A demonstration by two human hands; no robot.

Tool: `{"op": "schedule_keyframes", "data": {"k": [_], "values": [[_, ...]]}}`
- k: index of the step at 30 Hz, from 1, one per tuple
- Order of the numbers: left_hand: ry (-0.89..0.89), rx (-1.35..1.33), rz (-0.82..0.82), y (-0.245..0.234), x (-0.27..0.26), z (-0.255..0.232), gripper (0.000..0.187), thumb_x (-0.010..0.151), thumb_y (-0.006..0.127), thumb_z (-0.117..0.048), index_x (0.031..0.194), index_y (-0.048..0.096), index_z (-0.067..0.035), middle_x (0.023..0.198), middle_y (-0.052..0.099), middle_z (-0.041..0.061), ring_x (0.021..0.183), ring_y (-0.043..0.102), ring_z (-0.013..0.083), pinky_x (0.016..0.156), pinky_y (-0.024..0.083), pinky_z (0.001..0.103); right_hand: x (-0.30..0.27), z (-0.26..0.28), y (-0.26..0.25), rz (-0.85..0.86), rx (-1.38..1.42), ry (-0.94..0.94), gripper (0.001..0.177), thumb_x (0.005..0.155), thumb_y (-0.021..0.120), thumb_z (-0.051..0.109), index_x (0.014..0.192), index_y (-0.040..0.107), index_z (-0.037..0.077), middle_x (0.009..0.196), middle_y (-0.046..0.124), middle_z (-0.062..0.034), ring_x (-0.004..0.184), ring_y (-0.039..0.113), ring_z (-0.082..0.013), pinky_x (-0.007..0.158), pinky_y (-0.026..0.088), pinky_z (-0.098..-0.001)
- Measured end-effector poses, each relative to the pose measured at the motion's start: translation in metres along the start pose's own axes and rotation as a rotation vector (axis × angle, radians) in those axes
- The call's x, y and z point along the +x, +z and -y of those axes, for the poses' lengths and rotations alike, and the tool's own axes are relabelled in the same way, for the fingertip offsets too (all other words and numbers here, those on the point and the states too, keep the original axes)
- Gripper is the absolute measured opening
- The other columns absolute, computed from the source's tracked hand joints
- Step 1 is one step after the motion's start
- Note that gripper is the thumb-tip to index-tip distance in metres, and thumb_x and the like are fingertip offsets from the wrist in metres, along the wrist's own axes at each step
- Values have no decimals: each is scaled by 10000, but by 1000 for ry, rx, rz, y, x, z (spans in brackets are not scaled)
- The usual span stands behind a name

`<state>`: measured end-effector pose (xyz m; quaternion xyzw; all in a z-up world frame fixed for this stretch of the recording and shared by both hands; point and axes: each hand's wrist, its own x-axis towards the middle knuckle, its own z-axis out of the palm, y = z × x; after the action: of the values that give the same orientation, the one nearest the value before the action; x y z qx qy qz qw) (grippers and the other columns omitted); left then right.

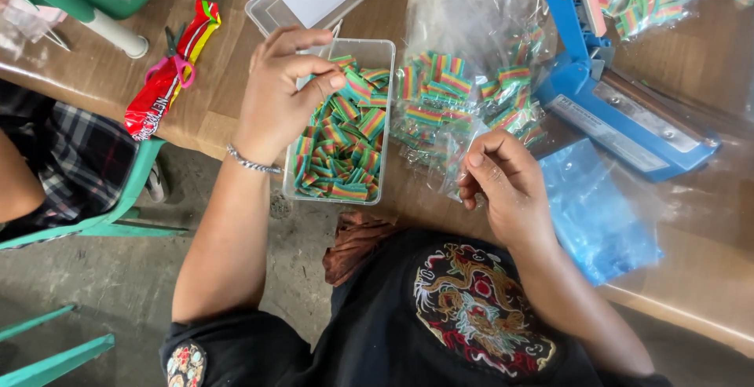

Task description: Manually filling small plastic bags with colorful rectangular items and sealing them with a heat sealer.

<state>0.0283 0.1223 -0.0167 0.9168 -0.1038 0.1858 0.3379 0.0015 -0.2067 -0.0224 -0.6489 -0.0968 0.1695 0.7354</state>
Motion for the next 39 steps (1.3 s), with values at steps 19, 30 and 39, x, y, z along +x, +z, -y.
{"op": "schedule_keyframes", "data": {"k": [19,30,39], "values": [[73,-366,-33,-5,4,-110,214,1030,676,-188,889,749,-45,1289,643,95,1285,533,294,1167,417,466,1,-5,-1,2,46,-48,194,1036,604,253,936,549,96,769,584,-58,600,572,-160,493,481,-270],[205,-130,-37,38,-5,-128,170,986,774,-272,866,760,-152,1343,586,-44,1376,466,327,1209,239,624,-1,-10,-12,-108,77,-52,125,1010,588,218,937,559,122,698,577,-55,530,497,-124,455,424,-249],[289,-1,-65,28,4,-134,281,992,781,-251,754,693,-132,1268,615,-21,1327,489,348,1094,306,618,-1,-4,-9,-99,162,-90,148,1027,594,219,921,552,124,755,548,-17,557,502,-109,455,368,-237]]}}
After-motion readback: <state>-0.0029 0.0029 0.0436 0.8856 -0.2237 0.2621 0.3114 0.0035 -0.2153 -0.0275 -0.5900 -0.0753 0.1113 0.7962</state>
